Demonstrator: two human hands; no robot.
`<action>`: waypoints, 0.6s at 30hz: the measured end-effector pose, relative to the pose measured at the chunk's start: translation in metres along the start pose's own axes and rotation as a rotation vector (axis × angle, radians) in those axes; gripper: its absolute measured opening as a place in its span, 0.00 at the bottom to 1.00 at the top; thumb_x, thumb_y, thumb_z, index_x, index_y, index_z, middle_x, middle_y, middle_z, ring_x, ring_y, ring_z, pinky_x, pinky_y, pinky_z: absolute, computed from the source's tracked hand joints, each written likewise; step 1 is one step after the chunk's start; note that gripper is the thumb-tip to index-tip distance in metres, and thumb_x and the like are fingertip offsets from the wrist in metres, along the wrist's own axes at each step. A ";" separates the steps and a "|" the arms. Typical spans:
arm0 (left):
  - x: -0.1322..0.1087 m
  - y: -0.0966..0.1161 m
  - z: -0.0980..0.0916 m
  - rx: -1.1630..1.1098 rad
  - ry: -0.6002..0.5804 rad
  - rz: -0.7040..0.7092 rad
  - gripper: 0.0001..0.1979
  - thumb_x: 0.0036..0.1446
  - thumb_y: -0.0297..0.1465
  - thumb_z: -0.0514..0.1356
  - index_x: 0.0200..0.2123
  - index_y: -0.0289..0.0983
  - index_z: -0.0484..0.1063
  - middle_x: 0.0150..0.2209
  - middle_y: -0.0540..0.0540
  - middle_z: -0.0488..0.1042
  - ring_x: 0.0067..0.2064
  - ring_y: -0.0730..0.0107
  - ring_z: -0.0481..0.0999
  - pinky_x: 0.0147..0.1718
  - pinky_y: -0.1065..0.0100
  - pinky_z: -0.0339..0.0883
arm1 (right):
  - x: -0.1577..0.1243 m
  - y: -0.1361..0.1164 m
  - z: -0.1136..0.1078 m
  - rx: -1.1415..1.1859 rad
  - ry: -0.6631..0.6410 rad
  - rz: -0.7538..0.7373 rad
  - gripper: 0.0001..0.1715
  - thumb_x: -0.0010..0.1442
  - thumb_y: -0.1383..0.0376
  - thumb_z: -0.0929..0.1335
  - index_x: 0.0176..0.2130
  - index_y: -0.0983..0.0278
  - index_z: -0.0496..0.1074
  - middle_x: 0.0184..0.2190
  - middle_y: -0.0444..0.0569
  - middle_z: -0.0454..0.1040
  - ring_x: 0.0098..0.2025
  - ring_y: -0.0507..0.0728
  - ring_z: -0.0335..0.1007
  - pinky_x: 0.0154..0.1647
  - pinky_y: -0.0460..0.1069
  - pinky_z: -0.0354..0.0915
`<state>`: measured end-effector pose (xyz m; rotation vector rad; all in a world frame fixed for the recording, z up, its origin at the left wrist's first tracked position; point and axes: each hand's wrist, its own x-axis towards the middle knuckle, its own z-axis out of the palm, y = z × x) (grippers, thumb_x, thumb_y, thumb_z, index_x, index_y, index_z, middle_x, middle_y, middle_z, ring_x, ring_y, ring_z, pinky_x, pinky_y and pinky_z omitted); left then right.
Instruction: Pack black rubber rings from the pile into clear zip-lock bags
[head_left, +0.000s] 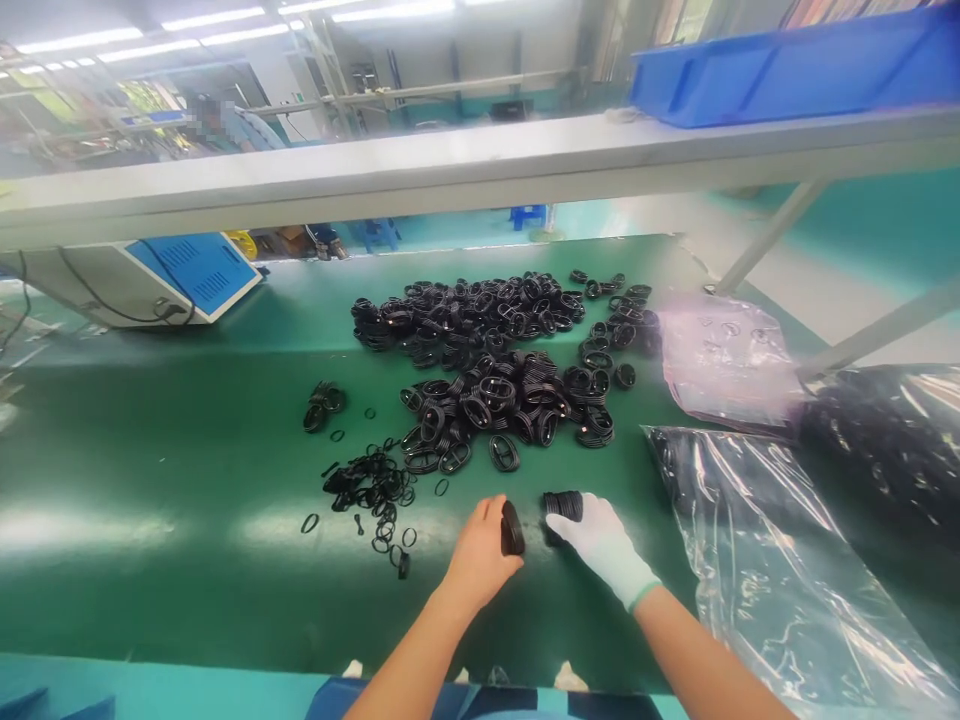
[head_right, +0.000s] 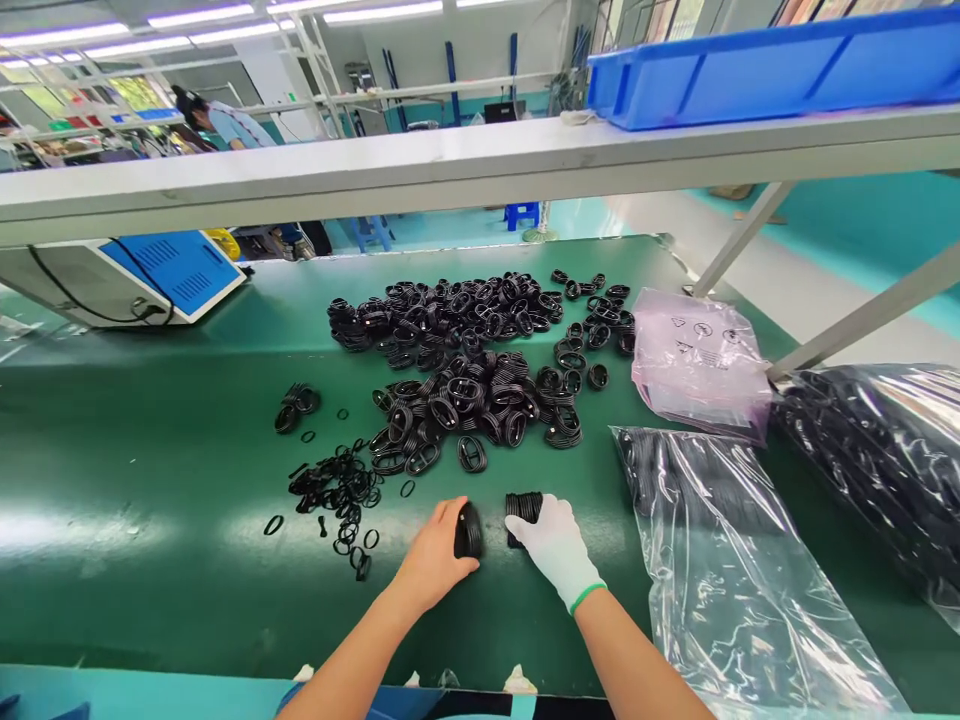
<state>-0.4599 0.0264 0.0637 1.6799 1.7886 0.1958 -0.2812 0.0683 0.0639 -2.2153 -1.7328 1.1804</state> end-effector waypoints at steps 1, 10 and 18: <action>0.003 0.003 0.001 -0.104 -0.012 0.062 0.40 0.39 0.28 0.63 0.57 0.43 0.51 0.56 0.46 0.57 0.53 0.62 0.62 0.51 0.65 0.57 | 0.000 0.000 0.000 0.002 0.006 -0.003 0.22 0.47 0.54 0.65 0.40 0.65 0.66 0.38 0.55 0.67 0.40 0.60 0.68 0.37 0.50 0.61; 0.024 0.014 0.015 -0.190 -0.083 0.110 0.42 0.36 0.27 0.66 0.56 0.48 0.54 0.57 0.51 0.59 0.57 0.59 0.56 0.57 0.57 0.47 | -0.002 -0.003 -0.003 0.019 0.006 0.001 0.21 0.48 0.56 0.65 0.41 0.64 0.66 0.39 0.53 0.66 0.44 0.60 0.65 0.42 0.50 0.60; 0.025 0.007 0.016 -0.157 -0.083 0.163 0.43 0.35 0.31 0.67 0.56 0.47 0.53 0.56 0.49 0.61 0.55 0.60 0.59 0.54 0.59 0.52 | 0.003 -0.004 0.013 -0.020 0.006 0.123 0.36 0.40 0.49 0.68 0.45 0.65 0.61 0.43 0.55 0.61 0.39 0.60 0.67 0.39 0.53 0.63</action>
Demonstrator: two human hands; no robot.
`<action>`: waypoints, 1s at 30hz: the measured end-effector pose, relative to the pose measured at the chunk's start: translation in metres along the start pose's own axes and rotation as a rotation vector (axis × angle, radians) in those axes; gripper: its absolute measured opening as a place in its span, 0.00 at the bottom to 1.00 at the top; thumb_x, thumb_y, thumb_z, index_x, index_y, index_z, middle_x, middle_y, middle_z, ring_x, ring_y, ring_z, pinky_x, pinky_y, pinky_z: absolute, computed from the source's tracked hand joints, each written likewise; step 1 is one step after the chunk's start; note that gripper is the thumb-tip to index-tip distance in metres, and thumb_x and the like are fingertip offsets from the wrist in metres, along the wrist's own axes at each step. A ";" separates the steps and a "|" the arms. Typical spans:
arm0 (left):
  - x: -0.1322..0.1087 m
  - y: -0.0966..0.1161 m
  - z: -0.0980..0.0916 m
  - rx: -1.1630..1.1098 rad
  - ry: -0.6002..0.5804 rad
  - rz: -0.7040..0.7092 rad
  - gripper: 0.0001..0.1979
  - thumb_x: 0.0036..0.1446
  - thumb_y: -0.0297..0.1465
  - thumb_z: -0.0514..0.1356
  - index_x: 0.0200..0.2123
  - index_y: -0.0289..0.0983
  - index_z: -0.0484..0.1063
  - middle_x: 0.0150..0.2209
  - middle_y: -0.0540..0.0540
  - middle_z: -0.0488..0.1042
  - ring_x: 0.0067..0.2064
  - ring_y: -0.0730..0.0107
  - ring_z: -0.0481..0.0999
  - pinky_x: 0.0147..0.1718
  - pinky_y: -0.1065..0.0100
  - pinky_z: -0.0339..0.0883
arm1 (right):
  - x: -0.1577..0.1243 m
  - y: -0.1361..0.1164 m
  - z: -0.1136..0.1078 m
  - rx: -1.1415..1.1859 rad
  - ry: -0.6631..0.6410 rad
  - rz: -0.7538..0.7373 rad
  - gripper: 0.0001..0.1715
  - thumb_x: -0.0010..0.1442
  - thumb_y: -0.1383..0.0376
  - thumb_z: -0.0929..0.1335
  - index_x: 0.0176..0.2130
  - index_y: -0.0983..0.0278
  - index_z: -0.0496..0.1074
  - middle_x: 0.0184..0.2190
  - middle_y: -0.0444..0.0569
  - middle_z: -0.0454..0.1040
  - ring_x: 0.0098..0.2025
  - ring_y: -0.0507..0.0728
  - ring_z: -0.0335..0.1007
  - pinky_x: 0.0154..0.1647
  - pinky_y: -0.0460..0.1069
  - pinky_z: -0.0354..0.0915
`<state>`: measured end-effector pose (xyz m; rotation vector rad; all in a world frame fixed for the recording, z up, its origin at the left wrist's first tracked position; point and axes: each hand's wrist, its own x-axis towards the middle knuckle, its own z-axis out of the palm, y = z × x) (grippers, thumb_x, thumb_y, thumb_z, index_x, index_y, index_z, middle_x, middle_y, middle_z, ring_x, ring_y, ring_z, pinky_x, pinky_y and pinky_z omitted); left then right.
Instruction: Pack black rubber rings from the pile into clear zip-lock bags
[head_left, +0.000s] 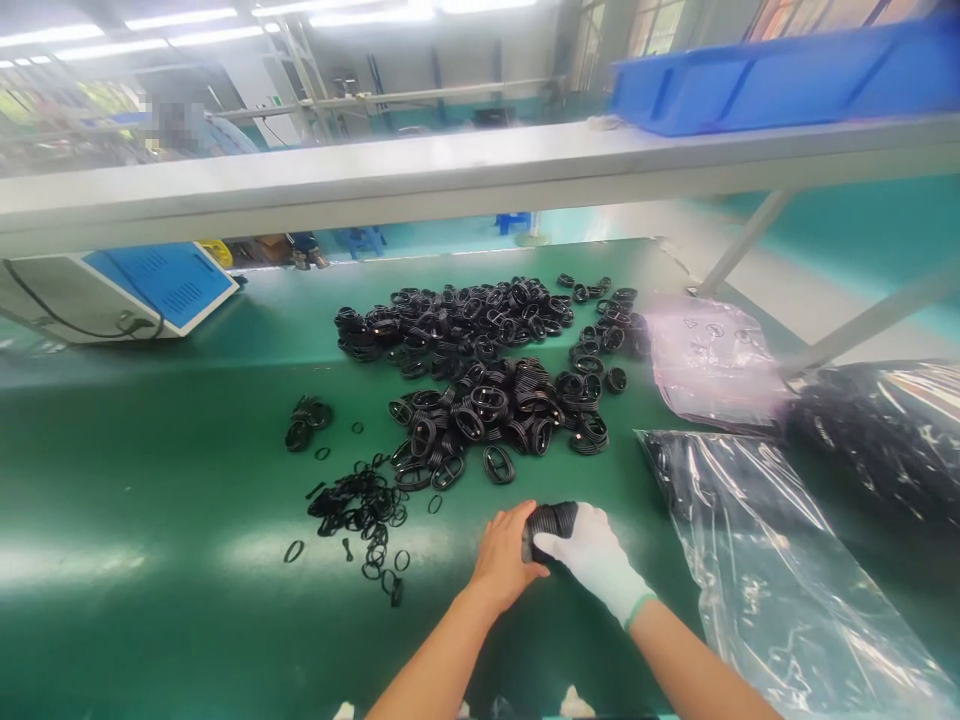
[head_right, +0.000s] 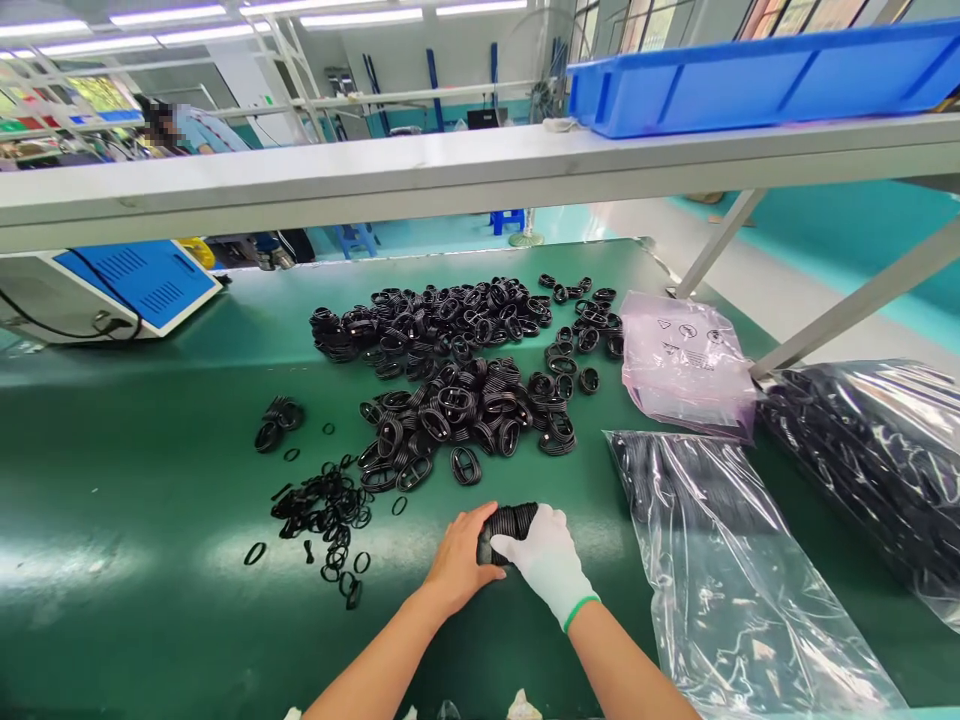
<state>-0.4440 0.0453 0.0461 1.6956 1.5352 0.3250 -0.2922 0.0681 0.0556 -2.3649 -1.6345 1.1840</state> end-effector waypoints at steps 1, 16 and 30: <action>0.002 -0.001 -0.005 -0.023 -0.012 0.002 0.42 0.35 0.33 0.67 0.56 0.46 0.54 0.55 0.49 0.62 0.53 0.61 0.62 0.51 0.62 0.56 | 0.001 0.000 0.002 -0.009 0.002 0.009 0.37 0.40 0.49 0.68 0.45 0.66 0.60 0.43 0.55 0.61 0.40 0.61 0.66 0.39 0.53 0.63; 0.049 -0.003 -0.041 0.667 0.201 0.016 0.05 0.52 0.32 0.56 0.32 0.39 0.68 0.40 0.47 0.63 0.41 0.66 0.66 0.36 0.66 0.61 | 0.001 -0.001 0.004 0.014 0.010 0.000 0.32 0.39 0.49 0.67 0.40 0.64 0.60 0.40 0.53 0.60 0.40 0.61 0.65 0.41 0.53 0.61; 0.051 0.009 -0.035 0.755 0.179 -0.053 0.07 0.52 0.28 0.55 0.33 0.35 0.71 0.37 0.43 0.69 0.44 0.62 0.65 0.42 0.62 0.57 | 0.003 -0.002 0.004 0.017 0.013 -0.001 0.31 0.38 0.49 0.67 0.39 0.63 0.60 0.39 0.52 0.60 0.40 0.61 0.65 0.39 0.53 0.61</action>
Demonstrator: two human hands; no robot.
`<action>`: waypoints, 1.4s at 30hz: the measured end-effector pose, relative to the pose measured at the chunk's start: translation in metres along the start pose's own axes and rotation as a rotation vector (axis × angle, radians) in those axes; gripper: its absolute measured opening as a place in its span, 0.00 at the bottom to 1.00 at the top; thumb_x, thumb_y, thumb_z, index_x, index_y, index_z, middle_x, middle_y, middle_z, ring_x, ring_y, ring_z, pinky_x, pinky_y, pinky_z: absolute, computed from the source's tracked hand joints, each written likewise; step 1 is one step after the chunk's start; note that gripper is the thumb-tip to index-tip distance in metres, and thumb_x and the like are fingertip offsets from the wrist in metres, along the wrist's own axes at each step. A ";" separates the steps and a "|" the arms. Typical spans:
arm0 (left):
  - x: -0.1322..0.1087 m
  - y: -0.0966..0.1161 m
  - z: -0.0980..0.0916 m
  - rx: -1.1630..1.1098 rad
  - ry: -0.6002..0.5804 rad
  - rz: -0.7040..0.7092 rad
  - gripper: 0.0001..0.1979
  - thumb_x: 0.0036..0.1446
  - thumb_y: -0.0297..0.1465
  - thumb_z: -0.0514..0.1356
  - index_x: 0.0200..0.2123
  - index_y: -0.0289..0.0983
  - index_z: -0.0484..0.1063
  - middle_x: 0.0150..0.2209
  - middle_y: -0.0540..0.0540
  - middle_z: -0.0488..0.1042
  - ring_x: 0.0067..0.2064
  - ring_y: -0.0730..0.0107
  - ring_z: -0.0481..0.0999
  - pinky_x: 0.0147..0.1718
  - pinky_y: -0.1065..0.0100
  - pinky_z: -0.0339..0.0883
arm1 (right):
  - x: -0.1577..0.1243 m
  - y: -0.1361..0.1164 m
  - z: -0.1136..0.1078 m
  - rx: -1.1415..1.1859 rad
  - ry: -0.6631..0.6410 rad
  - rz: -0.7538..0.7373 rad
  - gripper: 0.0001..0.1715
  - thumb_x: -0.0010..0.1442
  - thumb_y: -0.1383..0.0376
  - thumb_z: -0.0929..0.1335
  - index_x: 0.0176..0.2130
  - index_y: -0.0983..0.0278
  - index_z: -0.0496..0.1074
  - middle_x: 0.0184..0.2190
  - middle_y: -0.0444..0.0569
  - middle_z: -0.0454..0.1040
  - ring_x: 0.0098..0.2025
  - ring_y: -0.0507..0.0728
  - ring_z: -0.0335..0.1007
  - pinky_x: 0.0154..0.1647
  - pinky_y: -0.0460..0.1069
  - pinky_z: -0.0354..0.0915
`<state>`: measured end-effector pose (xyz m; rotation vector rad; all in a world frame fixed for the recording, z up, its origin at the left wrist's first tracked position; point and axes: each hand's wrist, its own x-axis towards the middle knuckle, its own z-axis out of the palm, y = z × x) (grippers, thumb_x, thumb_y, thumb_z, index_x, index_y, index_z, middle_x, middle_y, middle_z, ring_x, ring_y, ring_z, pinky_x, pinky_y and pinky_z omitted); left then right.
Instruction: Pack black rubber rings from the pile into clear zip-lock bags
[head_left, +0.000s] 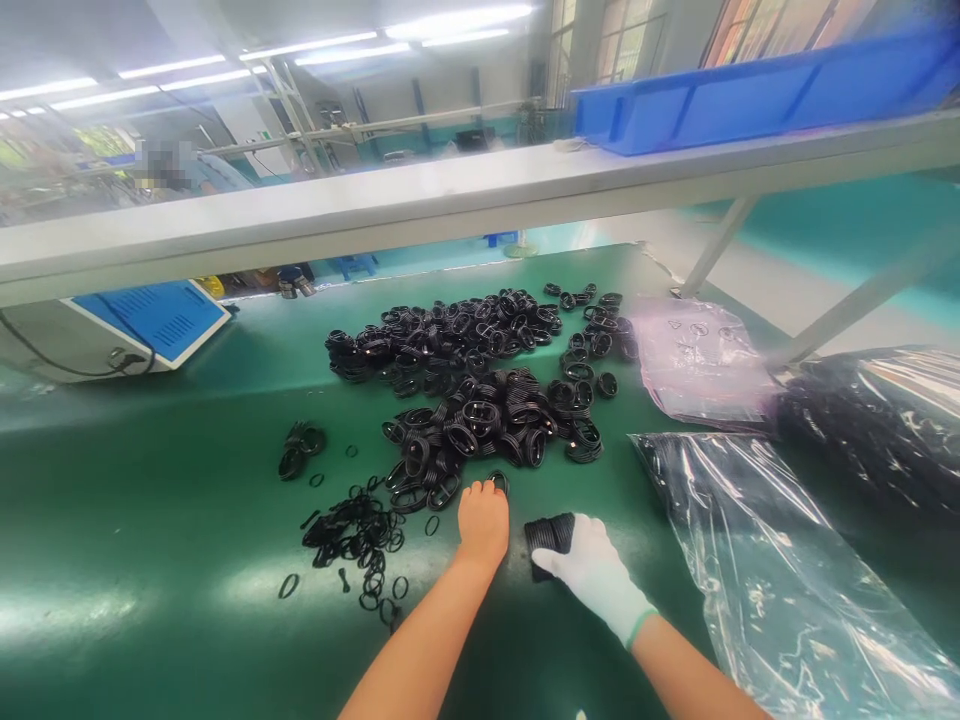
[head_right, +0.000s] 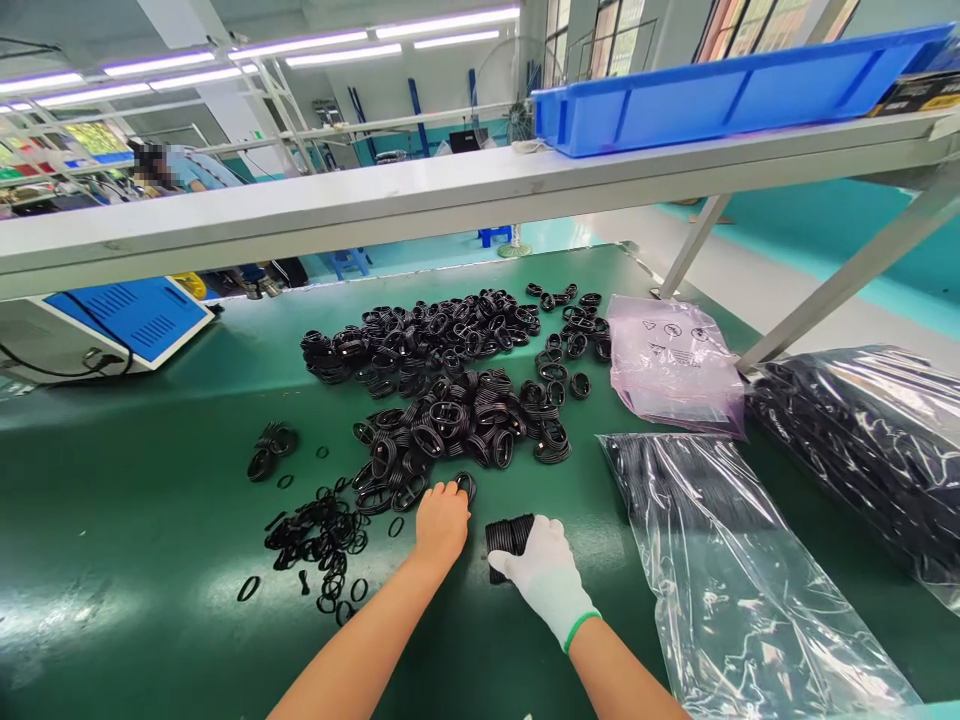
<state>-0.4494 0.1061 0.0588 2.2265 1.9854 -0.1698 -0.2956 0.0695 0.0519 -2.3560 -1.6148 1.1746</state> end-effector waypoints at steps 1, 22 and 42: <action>-0.001 -0.002 -0.003 0.004 -0.007 -0.007 0.07 0.52 0.31 0.56 0.33 0.36 0.71 0.37 0.43 0.69 0.43 0.62 0.66 0.41 0.62 0.57 | 0.000 0.000 0.000 0.002 -0.002 0.004 0.31 0.38 0.49 0.67 0.39 0.63 0.61 0.39 0.52 0.60 0.40 0.61 0.65 0.39 0.53 0.61; 0.038 -0.011 0.004 -0.048 0.016 -0.147 0.07 0.53 0.31 0.54 0.37 0.40 0.66 0.40 0.46 0.67 0.42 0.66 0.69 0.33 0.68 0.61 | -0.001 0.000 0.000 0.042 0.004 -0.005 0.29 0.37 0.51 0.68 0.38 0.63 0.61 0.40 0.53 0.60 0.39 0.61 0.65 0.39 0.53 0.61; -0.004 -0.004 -0.013 0.017 0.022 0.039 0.07 0.51 0.34 0.56 0.34 0.39 0.68 0.39 0.46 0.70 0.46 0.61 0.64 0.43 0.62 0.54 | -0.001 0.000 -0.002 0.038 0.004 -0.012 0.32 0.37 0.50 0.68 0.40 0.64 0.61 0.41 0.54 0.60 0.43 0.62 0.63 0.41 0.54 0.61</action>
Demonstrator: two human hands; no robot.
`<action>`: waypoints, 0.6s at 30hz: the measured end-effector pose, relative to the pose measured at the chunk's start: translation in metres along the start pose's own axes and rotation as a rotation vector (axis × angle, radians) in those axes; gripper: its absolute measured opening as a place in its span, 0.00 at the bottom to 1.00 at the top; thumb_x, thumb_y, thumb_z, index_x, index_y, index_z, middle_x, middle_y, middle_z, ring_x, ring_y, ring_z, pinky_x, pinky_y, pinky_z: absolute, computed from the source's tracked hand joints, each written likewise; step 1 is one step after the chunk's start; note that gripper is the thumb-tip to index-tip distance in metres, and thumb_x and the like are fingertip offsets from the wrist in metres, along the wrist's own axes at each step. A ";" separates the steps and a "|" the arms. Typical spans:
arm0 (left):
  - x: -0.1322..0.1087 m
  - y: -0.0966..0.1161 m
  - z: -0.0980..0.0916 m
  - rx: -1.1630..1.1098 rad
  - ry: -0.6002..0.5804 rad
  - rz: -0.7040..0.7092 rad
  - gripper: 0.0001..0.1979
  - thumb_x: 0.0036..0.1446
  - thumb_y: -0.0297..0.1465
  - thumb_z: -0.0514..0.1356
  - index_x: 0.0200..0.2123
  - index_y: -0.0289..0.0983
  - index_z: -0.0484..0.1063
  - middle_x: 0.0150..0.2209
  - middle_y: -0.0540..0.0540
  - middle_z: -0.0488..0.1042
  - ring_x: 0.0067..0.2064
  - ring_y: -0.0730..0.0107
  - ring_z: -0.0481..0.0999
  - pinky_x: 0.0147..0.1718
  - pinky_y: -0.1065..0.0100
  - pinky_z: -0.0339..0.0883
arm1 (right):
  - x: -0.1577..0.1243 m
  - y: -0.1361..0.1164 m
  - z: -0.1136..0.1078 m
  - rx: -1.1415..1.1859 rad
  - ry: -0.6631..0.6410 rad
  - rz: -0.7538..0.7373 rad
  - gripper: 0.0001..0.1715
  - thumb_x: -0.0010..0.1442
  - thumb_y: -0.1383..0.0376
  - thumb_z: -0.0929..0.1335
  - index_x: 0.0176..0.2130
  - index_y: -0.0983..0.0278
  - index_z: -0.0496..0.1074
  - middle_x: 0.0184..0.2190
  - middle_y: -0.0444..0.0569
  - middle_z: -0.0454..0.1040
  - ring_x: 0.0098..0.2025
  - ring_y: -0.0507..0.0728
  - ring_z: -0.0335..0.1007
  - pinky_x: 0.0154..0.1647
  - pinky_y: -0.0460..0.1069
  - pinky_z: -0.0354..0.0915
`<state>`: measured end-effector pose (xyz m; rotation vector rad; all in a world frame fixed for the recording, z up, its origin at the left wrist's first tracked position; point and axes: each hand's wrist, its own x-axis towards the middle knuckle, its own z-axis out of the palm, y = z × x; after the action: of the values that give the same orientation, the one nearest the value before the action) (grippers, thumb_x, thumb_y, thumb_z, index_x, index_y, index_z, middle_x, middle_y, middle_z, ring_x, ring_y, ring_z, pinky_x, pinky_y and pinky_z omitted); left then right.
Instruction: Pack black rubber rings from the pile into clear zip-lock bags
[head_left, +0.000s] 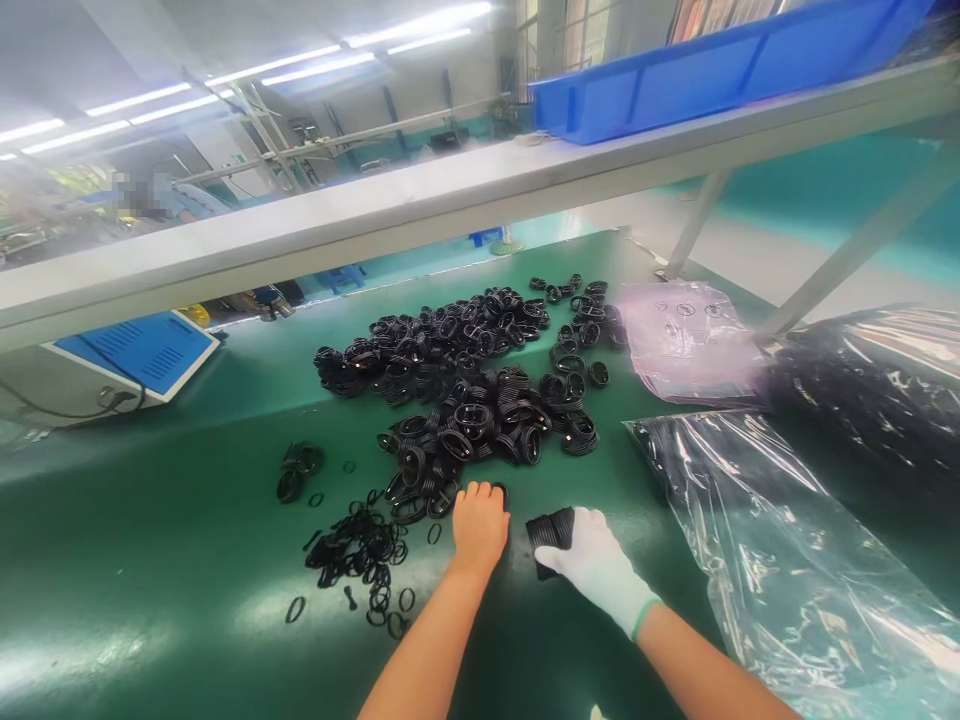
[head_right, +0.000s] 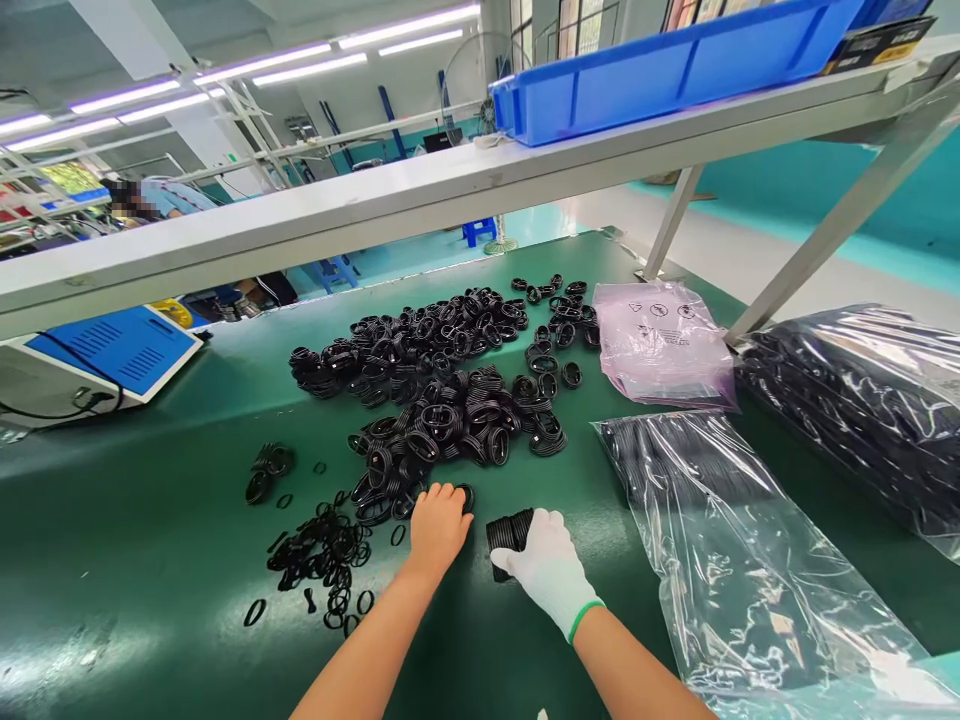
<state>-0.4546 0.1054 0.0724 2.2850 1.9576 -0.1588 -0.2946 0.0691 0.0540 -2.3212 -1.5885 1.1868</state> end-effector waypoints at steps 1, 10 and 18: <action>0.000 0.002 0.001 0.009 -0.008 0.012 0.06 0.52 0.32 0.55 0.34 0.39 0.68 0.39 0.45 0.70 0.46 0.61 0.64 0.43 0.62 0.54 | 0.000 0.000 0.000 0.003 -0.003 0.001 0.32 0.37 0.51 0.68 0.40 0.64 0.61 0.42 0.55 0.60 0.43 0.62 0.63 0.41 0.54 0.61; 0.010 0.002 0.001 0.011 -0.081 -0.025 0.05 0.53 0.29 0.54 0.34 0.38 0.68 0.37 0.45 0.72 0.42 0.63 0.68 0.40 0.63 0.55 | -0.002 0.000 -0.002 0.019 -0.007 -0.001 0.31 0.37 0.51 0.68 0.39 0.64 0.61 0.42 0.55 0.60 0.43 0.62 0.64 0.41 0.54 0.61; 0.007 -0.003 -0.013 0.026 -0.141 -0.010 0.07 0.53 0.33 0.56 0.34 0.38 0.68 0.36 0.45 0.71 0.42 0.63 0.69 0.42 0.63 0.56 | -0.003 0.001 -0.001 0.039 0.017 -0.033 0.29 0.38 0.51 0.68 0.38 0.64 0.61 0.40 0.54 0.60 0.41 0.61 0.64 0.39 0.54 0.62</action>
<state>-0.4568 0.1146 0.0840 2.2139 1.9073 -0.3385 -0.2935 0.0665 0.0563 -2.2668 -1.5771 1.1771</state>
